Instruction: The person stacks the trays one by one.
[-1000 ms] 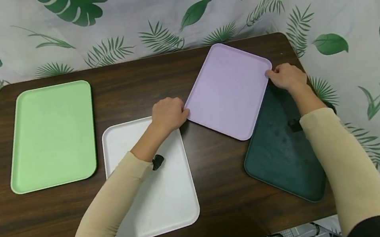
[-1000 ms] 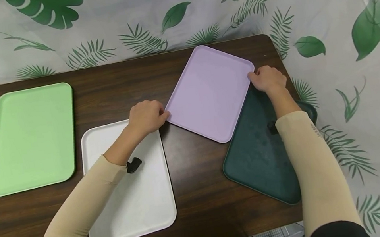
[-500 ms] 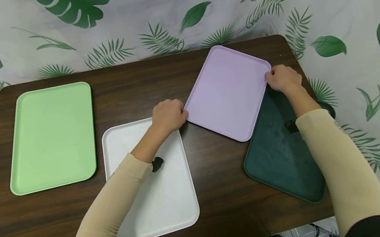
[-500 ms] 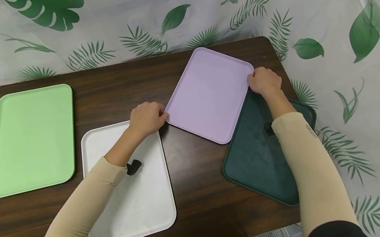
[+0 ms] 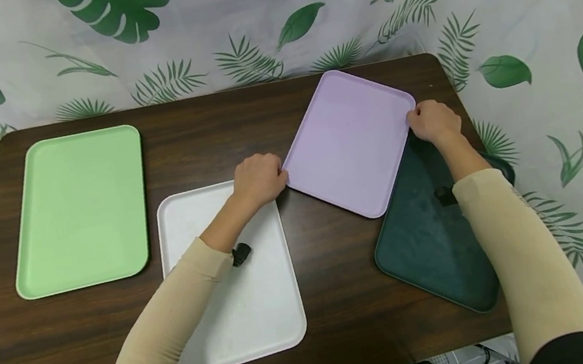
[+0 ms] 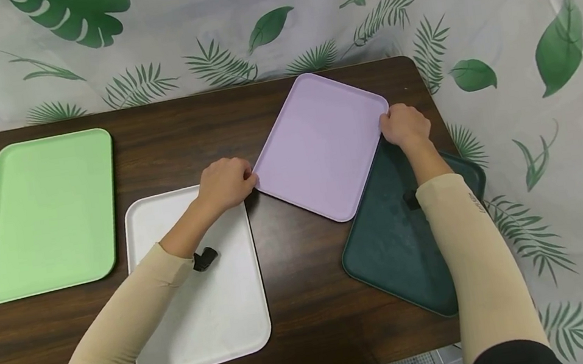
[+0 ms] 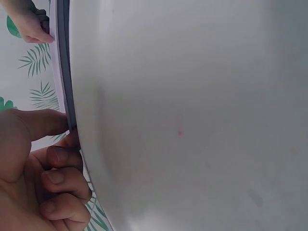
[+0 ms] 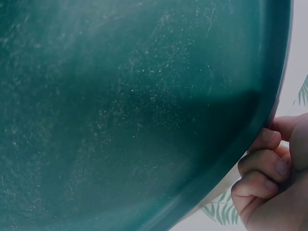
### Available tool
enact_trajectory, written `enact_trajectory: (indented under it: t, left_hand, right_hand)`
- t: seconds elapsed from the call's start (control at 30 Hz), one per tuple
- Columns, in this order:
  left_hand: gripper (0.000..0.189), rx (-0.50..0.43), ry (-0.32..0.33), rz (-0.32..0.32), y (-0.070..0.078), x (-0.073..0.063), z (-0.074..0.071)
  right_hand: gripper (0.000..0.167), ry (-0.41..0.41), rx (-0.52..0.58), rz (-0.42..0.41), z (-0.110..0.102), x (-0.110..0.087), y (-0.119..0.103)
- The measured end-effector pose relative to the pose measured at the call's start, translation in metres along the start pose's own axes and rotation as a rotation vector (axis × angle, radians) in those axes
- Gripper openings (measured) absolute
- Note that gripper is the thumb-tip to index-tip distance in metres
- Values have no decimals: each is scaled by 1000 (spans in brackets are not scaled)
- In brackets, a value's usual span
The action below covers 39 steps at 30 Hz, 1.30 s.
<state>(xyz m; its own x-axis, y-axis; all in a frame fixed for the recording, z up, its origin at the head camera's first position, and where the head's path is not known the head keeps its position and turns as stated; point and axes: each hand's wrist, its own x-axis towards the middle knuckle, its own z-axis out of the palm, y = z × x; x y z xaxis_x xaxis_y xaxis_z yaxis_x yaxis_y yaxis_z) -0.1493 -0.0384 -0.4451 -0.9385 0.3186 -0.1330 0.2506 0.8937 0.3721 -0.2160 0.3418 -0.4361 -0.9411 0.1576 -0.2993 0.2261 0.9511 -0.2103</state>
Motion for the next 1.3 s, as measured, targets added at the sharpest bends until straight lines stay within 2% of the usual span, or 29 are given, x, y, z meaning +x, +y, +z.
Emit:
enact_trajectory:
  t: [0.3, 0.57, 0.93, 1.3]
  left_hand:
    - [31, -48, -15, 3, -6, -5, -2]
    - [29, -79, -9, 8, -9, -16, -11]
    - [25, -121, 7, 7, -18, -38, -21]
    - [23, -213, 8, -45, -29, -65, -32]
  right_hand:
    - [46, 5, 10, -8, 0, -2, -3]
    - [45, 12, 30, -30, -3, -4, -9]
    - [43, 23, 67, -69, -4, -10, -25]
    - [43, 43, 101, -105, -4, -21, -46]
